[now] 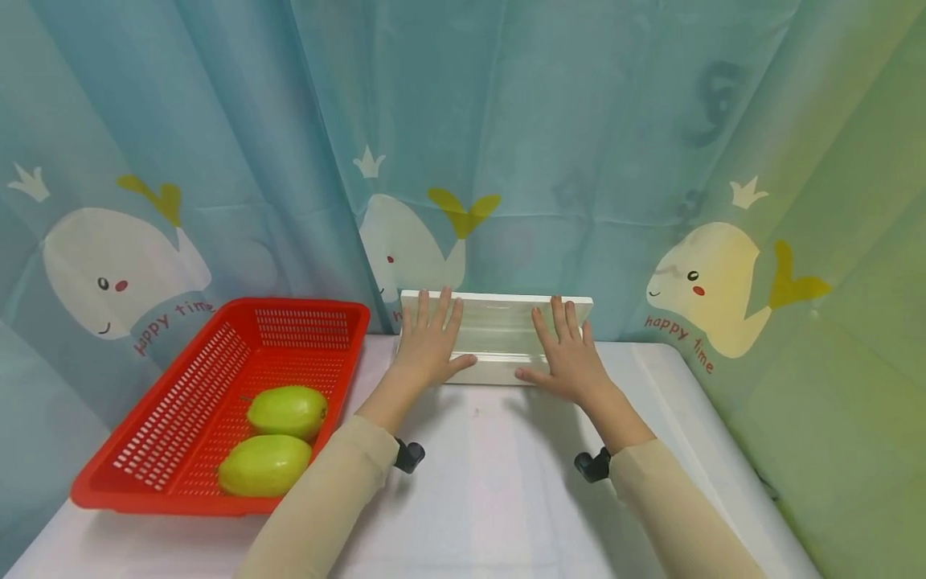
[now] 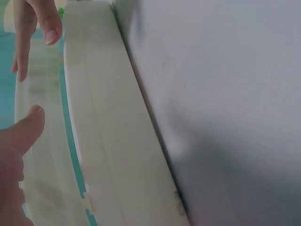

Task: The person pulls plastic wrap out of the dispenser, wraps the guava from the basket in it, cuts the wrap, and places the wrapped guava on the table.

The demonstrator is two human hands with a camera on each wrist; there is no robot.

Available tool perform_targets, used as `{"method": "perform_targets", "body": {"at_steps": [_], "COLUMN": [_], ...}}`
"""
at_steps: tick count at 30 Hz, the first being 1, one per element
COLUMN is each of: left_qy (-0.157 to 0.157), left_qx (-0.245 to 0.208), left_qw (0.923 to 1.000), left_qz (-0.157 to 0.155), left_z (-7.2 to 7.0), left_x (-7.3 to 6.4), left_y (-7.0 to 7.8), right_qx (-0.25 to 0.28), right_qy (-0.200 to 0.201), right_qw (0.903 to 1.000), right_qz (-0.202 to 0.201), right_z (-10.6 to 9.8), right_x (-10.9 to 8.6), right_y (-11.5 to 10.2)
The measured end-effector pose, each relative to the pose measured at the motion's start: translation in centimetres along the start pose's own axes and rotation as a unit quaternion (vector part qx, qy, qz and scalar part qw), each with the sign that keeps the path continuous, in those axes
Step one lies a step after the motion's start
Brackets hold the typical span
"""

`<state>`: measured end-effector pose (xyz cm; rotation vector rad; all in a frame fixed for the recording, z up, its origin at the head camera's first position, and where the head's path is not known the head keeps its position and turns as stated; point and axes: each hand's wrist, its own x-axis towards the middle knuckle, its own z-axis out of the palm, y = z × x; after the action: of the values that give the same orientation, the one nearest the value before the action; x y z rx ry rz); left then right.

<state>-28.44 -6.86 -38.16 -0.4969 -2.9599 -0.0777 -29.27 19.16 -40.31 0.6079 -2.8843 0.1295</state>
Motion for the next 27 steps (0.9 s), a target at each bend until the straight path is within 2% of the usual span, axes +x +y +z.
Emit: {"method": "perform_targets", "body": {"at_steps": [7,15,22,27], "left_qy": [0.001,-0.015,-0.037,-0.032], "left_qx": [0.003,0.019,0.008,0.004], "left_qw": [1.0,0.9997,0.9992,0.9994], "left_qz": [-0.004,-0.005,-0.011,-0.013], "left_z": [-0.1,-0.2,0.0,0.1], "left_x": [0.6,1.3,2.0,2.0], "left_y": [0.0,-0.3,-0.6,-0.7], "right_qx": [-0.006,-0.007,-0.012,-0.014], "right_qy": [0.014,0.009,0.008,0.005], "right_qw": [0.9998,0.9998,0.9998,0.9998], "right_qz": [-0.013,-0.016,-0.012,-0.011], "right_z": [0.1,0.4,0.8,0.8], "right_x": [0.5,1.1,1.7,2.0], "right_y": [0.3,0.7,1.1,1.2]}}
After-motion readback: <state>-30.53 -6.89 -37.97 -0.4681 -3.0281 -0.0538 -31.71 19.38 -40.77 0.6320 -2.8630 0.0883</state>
